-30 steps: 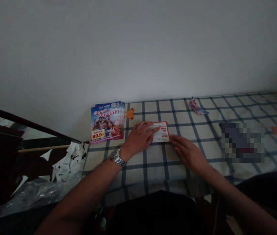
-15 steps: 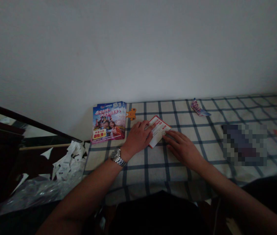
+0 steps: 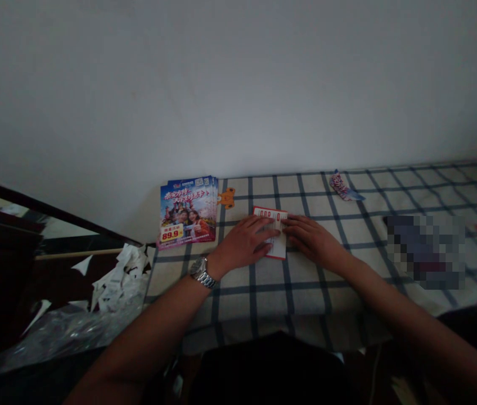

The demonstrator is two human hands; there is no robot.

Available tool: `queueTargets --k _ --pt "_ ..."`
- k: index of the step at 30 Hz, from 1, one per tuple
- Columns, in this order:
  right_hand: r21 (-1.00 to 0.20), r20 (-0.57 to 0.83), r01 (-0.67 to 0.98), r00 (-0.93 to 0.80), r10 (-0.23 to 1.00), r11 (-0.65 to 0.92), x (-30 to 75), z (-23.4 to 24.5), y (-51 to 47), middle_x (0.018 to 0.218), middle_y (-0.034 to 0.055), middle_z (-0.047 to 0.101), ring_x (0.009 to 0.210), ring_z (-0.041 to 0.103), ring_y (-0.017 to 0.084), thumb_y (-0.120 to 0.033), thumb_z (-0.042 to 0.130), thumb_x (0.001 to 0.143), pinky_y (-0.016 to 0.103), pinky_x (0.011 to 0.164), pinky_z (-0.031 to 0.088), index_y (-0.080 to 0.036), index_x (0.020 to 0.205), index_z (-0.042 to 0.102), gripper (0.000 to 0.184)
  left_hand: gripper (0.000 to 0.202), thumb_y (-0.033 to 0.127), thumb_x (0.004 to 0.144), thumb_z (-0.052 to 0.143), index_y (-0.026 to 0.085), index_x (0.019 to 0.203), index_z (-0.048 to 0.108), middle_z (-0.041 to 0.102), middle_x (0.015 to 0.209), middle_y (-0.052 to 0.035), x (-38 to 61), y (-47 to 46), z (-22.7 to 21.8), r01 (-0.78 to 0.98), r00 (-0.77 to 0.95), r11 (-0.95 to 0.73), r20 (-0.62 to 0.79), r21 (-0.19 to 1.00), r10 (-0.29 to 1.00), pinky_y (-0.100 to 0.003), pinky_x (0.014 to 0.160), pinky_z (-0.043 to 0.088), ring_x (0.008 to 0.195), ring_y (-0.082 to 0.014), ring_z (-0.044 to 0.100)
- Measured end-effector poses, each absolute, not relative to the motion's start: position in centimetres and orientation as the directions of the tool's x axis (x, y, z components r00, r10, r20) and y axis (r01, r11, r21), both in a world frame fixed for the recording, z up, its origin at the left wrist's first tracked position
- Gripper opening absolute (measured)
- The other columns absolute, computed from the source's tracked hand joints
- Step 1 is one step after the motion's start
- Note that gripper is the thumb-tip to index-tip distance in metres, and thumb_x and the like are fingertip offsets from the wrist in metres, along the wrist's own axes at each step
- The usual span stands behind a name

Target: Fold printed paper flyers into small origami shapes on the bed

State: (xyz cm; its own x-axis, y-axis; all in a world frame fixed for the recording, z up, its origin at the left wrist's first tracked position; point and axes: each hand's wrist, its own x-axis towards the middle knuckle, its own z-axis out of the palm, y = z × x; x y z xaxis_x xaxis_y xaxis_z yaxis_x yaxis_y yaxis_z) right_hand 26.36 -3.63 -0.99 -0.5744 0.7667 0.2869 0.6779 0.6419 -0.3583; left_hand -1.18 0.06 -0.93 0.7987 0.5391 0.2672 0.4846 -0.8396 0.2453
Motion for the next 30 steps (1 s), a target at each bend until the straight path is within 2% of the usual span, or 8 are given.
queueTargets --k 6,10,15,20,30 --pt "-0.329 0.321 0.703 -0.545 0.775 0.631 26.3 -0.9 -2.4 0.144 0.0138 0.064 0.136 0.059 0.032 -0.022 0.057 0.102 0.058 0.117 0.046 -0.021 0.122 0.068 0.023 0.045 0.042 0.104 0.059 0.031 0.147 0.055 0.045 0.158 -0.009 -0.9 -0.1 -0.9 0.526 0.777 -0.813 0.247 0.249 0.579 -0.054 0.123 0.037 0.147 -0.0293 0.041" --pt "-0.394 0.353 0.72 -0.455 0.817 0.571 25.7 -0.9 -1.4 0.135 0.0123 0.068 0.123 0.066 0.029 -0.023 0.057 0.101 0.05 0.106 0.055 -0.023 0.113 0.07 0.017 0.041 0.04 0.104 0.057 0.032 0.145 0.058 0.043 0.159 -0.0099 -0.6 -0.1 -0.9 0.527 0.777 -0.818 0.257 0.231 0.574 -0.055 0.122 0.037 0.148 -0.0305 0.04" --pt "-0.437 0.361 0.742 -0.373 0.855 0.508 25.0 -0.9 0.1 0.127 0.0121 0.069 0.114 0.069 0.028 -0.02 0.061 0.097 0.045 0.099 0.058 -0.021 0.104 0.071 0.012 0.04 0.038 0.103 0.059 0.034 0.144 0.059 0.044 0.158 -0.0093 -0.6 -0.1 -1.0 0.531 0.771 -0.813 0.261 0.24 0.581 -0.056 0.122 0.037 0.147 -0.0306 0.04" --pt "-0.377 0.347 0.788 -0.368 0.863 0.487 25.0 -1.0 0.7 0.13 0.0121 0.068 0.112 0.069 0.029 -0.022 0.066 0.095 0.046 0.097 0.057 -0.021 0.097 0.072 0.006 0.041 0.04 0.103 0.06 0.034 0.144 0.06 0.044 0.158 -0.009 -0.7 0.0 -1.0 0.529 0.772 -0.814 0.261 0.241 0.579 -0.056 0.121 0.038 0.147 -0.0308 0.04" --pt "-0.42 0.354 0.771 -0.347 0.868 0.479 25.1 -1.2 -0.1 0.133 0.0108 0.065 0.114 0.069 0.028 -0.024 0.066 0.096 0.045 0.097 0.059 -0.023 0.099 0.072 0.007 0.041 0.038 0.103 0.06 0.035 0.144 0.06 0.043 0.159 -0.0075 -0.6 -0.1 -0.9 0.53 0.764 -0.803 0.259 0.272 0.591 -0.056 0.123 0.036 0.147 -0.0299 0.041"
